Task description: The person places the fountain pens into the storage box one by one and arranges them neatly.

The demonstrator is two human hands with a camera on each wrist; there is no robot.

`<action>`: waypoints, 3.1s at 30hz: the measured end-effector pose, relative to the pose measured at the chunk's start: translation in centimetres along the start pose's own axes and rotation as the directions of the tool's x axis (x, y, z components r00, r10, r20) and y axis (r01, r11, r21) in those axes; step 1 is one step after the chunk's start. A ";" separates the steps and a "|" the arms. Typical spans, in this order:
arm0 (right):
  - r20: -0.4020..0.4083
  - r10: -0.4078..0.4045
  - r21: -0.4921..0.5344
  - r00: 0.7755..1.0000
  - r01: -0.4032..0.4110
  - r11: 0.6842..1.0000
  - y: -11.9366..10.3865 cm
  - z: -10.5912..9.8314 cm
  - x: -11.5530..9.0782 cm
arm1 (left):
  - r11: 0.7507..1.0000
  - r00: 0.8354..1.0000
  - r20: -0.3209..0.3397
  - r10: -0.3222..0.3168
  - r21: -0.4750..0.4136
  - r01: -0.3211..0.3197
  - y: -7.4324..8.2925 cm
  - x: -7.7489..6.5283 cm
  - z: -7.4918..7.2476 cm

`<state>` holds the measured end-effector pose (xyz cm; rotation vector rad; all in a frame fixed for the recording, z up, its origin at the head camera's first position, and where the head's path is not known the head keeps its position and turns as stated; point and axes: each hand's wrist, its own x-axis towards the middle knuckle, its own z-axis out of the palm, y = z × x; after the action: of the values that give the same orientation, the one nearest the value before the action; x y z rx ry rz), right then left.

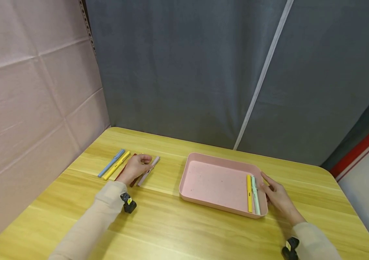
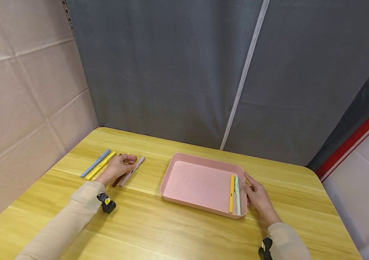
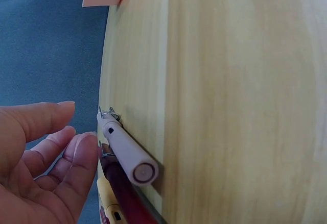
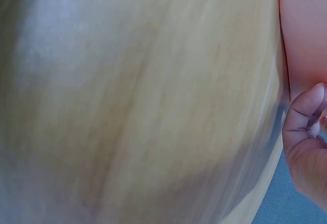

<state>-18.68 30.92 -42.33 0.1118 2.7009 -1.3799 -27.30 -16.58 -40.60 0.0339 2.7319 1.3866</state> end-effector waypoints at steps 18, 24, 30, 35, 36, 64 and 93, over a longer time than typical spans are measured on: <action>0.000 0.002 0.042 1.000 -0.002 0.999 0.0 0.0 0.1 | 0.994 0.999 -0.035 0.031 0.105 -0.027 -0.2 0.1 0.4; 0.002 -0.006 0.035 1.000 0.006 0.999 0.1 0.0 0.0 | 0.989 0.998 -0.053 0.018 0.145 -0.010 -0.1 0.2 0.7; 0.001 -0.007 0.027 1.000 0.007 1.000 0.1 0.0 0.0 | 0.985 0.998 -0.054 0.039 0.172 -0.029 -0.1 0.3 0.9; 0.002 -0.011 0.044 1.000 0.011 0.999 0.1 0.0 -0.1 | 0.975 0.996 -0.063 0.071 0.216 -0.056 -0.1 0.4 1.1; 0.005 -0.012 0.048 1.000 0.012 0.999 0.1 0.0 0.0 | 0.972 0.995 -0.066 0.079 0.229 -0.062 -0.1 0.4 1.1; 0.006 -0.018 0.062 1.000 0.017 0.998 0.0 0.2 0.1 | 0.930 0.999 -0.009 0.033 0.366 -0.028 1.0 0.6 2.2; 0.004 0.005 0.029 1.000 -0.005 1.000 -0.1 0.3 0.1 | 0.993 0.999 -0.046 0.006 0.121 0.000 3.0 0.4 2.4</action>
<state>-18.80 30.59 -42.42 0.1181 2.6758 -1.4166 -27.56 -12.84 -39.57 0.0131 2.8518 1.2354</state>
